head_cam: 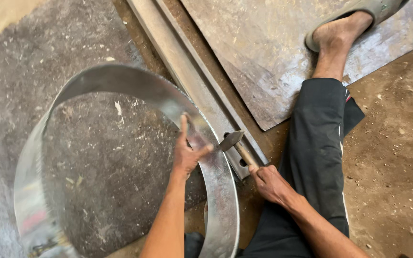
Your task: The person sits on the ground holding a large galvanized steel band ring against a steel rail and repeatedly hammers its overlapping seam with a small hammer, working around the joint to close and form the ring. At the end they set the hammer down with other tools on the ground.
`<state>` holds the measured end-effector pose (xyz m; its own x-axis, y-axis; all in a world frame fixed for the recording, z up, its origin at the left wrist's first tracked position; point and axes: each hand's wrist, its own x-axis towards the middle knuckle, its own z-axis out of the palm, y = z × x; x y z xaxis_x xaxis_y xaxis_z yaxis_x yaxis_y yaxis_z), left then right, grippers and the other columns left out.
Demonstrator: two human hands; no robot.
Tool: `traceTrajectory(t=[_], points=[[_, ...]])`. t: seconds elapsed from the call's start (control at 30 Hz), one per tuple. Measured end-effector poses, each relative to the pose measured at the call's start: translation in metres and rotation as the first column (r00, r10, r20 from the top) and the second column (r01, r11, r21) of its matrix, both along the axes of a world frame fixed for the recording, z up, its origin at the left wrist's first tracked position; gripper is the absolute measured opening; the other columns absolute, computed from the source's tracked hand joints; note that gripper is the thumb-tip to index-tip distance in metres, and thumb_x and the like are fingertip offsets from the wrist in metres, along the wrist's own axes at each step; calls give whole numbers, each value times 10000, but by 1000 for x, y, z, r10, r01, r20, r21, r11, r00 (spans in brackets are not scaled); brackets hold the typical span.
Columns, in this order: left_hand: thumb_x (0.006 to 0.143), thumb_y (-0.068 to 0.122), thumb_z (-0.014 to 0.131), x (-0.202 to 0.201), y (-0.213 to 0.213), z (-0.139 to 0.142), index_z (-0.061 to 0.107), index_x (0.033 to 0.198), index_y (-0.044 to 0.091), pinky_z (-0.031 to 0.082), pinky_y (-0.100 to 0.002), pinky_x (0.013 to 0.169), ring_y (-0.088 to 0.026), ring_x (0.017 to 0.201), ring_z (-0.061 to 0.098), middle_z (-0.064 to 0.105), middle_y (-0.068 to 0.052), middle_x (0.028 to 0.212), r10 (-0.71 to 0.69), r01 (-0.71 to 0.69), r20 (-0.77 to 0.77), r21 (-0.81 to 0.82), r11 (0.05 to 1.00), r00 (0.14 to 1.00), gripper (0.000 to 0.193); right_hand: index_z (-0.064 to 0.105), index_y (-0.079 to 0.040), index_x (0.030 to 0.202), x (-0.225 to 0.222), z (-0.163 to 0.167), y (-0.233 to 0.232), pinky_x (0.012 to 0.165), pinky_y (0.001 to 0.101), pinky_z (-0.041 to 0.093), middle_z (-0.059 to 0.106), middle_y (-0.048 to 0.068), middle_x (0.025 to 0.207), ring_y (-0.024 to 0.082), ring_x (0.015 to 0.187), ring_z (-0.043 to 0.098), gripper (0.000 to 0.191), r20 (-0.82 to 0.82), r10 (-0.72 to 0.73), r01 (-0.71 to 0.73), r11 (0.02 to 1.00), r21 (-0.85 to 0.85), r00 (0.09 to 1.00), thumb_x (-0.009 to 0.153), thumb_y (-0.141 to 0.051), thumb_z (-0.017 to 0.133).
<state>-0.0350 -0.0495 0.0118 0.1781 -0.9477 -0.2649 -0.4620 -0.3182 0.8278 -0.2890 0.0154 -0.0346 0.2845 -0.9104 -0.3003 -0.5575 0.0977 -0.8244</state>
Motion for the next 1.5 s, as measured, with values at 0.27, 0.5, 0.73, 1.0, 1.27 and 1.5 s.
traceTrajectory(t=[0.27, 0.5, 0.73, 1.0, 1.27, 1.5], points=[[489, 277, 999, 5, -5, -24, 114, 1593, 414, 417, -415, 1157, -284, 1424, 482, 401, -40, 1619, -169, 173, 120, -22, 985, 978, 1422, 533, 72, 672, 1, 4, -2, 465, 477, 340, 406, 230, 538, 264, 439, 351, 574, 46, -88, 89, 996, -21, 995, 1062, -345, 476], [511, 341, 1000, 13, -3, -29, 152, 1608, 390, 407, -390, 1173, -298, 1420, 499, 503, -96, 1559, -162, 164, 183, 8, 986, 970, 1388, 529, -60, 708, 5, -11, -3, 405, 348, 340, 507, -6, 543, 150, 440, 430, 536, 630, -532, 537, 818, 208, 566, 1109, -367, 349], [502, 332, 988, 15, -8, -20, 146, 1610, 385, 399, -385, 1173, -287, 1428, 492, 504, -85, 1558, -212, 212, 182, 17, 977, 960, 1393, 548, -61, 645, 22, -45, -12, 457, 310, 370, 446, 40, 531, 142, 469, 424, 575, 191, -197, 208, 977, -41, 962, 1102, -395, 448], [522, 368, 983, 15, -8, -26, 117, 1618, 391, 404, -400, 1168, -319, 1423, 482, 462, -77, 1585, -218, 219, 219, 20, 976, 951, 1398, 486, -18, 625, 16, -48, -6, 457, 369, 319, 449, 31, 551, 134, 519, 411, 618, 318, -425, 439, 898, 32, 847, 1096, -412, 418], [577, 341, 981, 11, -5, -14, 123, 1633, 388, 430, -404, 1165, -338, 1405, 517, 516, -106, 1535, -198, 179, 245, 98, 979, 949, 1361, 515, -49, 655, 13, -45, 0, 413, 378, 309, 449, 21, 516, 160, 434, 413, 596, 446, -612, 455, 788, 416, 652, 1073, -449, 371], [525, 344, 968, 8, -9, -10, 137, 1607, 423, 404, -399, 1169, -314, 1406, 508, 508, -62, 1552, -203, 185, 206, 100, 978, 957, 1367, 612, -64, 618, 11, -41, -8, 430, 344, 403, 524, 28, 524, 134, 467, 489, 582, 223, -370, 324, 921, 216, 902, 1028, -456, 480]])
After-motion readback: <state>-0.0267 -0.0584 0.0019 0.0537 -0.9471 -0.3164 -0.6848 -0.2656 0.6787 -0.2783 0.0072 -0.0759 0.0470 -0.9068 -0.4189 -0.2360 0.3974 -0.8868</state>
